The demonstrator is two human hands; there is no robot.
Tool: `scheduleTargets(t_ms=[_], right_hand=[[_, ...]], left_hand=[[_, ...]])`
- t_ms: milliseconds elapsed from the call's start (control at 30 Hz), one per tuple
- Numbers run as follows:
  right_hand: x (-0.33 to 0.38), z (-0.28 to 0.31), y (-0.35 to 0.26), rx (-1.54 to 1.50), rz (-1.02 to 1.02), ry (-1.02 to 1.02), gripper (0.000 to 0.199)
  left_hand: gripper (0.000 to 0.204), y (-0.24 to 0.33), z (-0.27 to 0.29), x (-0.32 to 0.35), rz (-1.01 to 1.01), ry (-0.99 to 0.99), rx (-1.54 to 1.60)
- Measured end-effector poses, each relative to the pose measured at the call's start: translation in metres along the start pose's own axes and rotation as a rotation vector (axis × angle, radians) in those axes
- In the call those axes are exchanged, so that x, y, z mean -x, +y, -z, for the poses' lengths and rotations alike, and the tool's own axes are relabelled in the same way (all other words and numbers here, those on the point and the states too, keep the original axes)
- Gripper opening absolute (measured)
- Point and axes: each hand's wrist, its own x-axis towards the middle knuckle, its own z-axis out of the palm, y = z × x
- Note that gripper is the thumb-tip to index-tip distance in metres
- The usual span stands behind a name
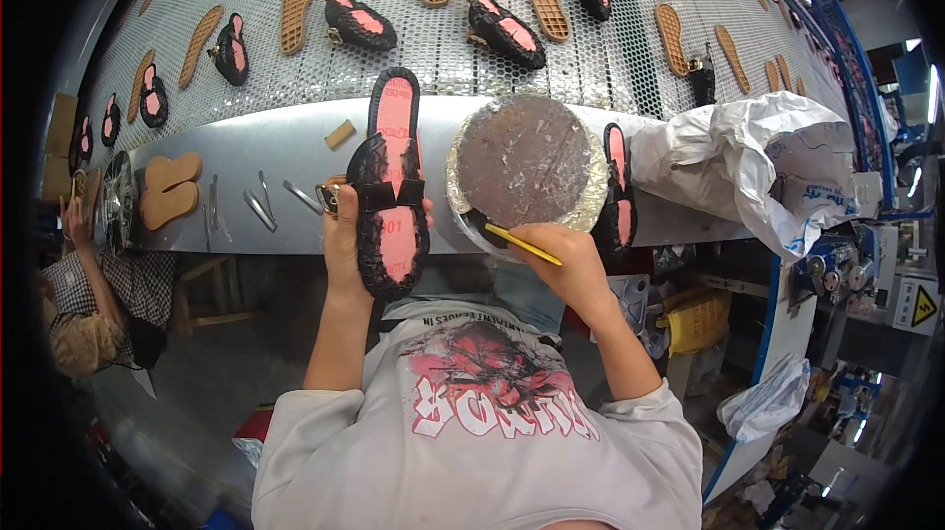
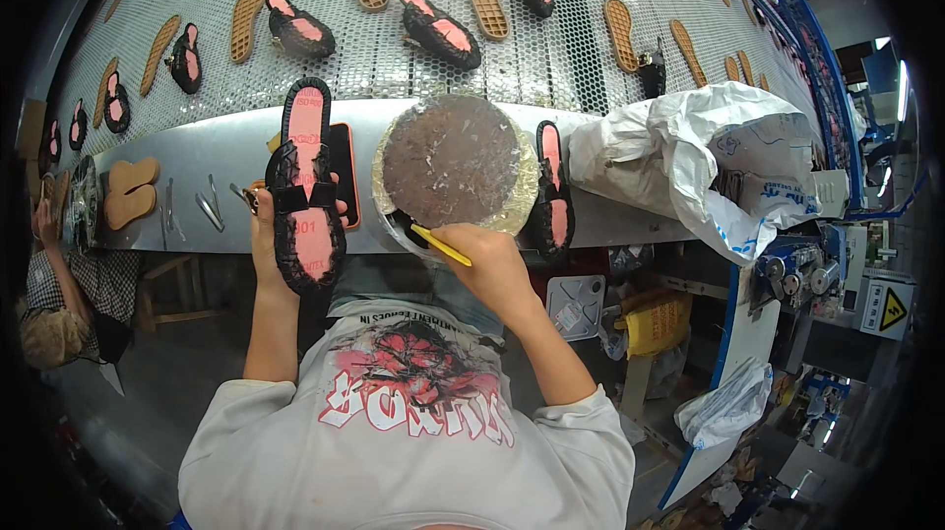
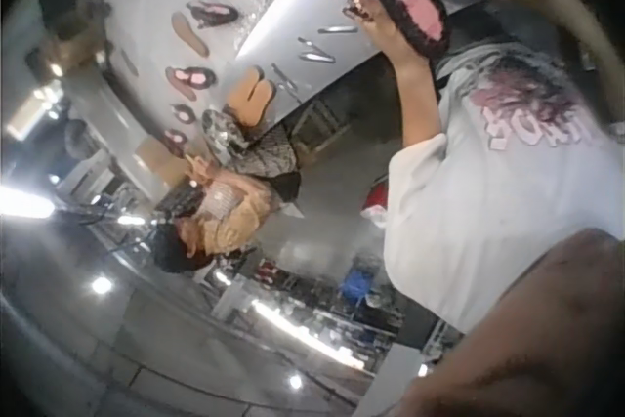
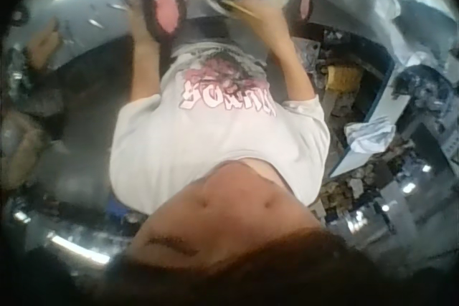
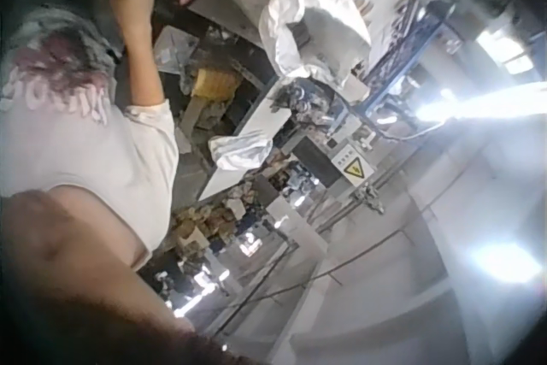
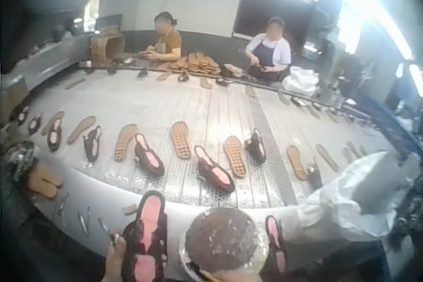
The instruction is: The recorder is applying glue to the bottom of shoe soles using a scraper and a brush in a manufacturing environment.
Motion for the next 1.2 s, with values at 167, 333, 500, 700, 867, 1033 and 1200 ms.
scheduleTargets(t_ms=[167,333,500,700,867,1033,1200], right_hand=[[-0.002,-0.003,0.005,-0.164,-0.123,-0.041,0.015],[-0.006,-0.001,0.010,-0.368,-0.377,-0.081,0.014],[-0.017,0.011,0.011,-0.824,-0.696,-0.085,0.023],[-0.018,0.015,-0.027,-1.022,-0.351,0.003,0.027],[-0.039,0.011,-0.043,-0.402,0.308,0.038,0.024],[-0.047,0.010,-0.058,-0.312,0.520,-0.090,0.023],[-0.038,0.008,-0.068,-0.438,0.524,-0.159,0.020]], left_hand=[[0.079,0.000,0.008,0.000,0.048,-0.013,0.023],[0.076,-0.002,0.005,-0.002,0.070,0.029,0.079],[0.074,-0.001,-0.006,-0.007,0.181,0.035,0.186],[0.061,-0.002,-0.027,-0.003,0.302,0.030,0.113],[0.047,-0.002,-0.039,0.001,0.439,0.176,0.162],[0.045,0.003,-0.038,0.001,0.390,0.084,0.067],[0.052,0.003,-0.031,-0.007,0.324,0.193,0.179]])
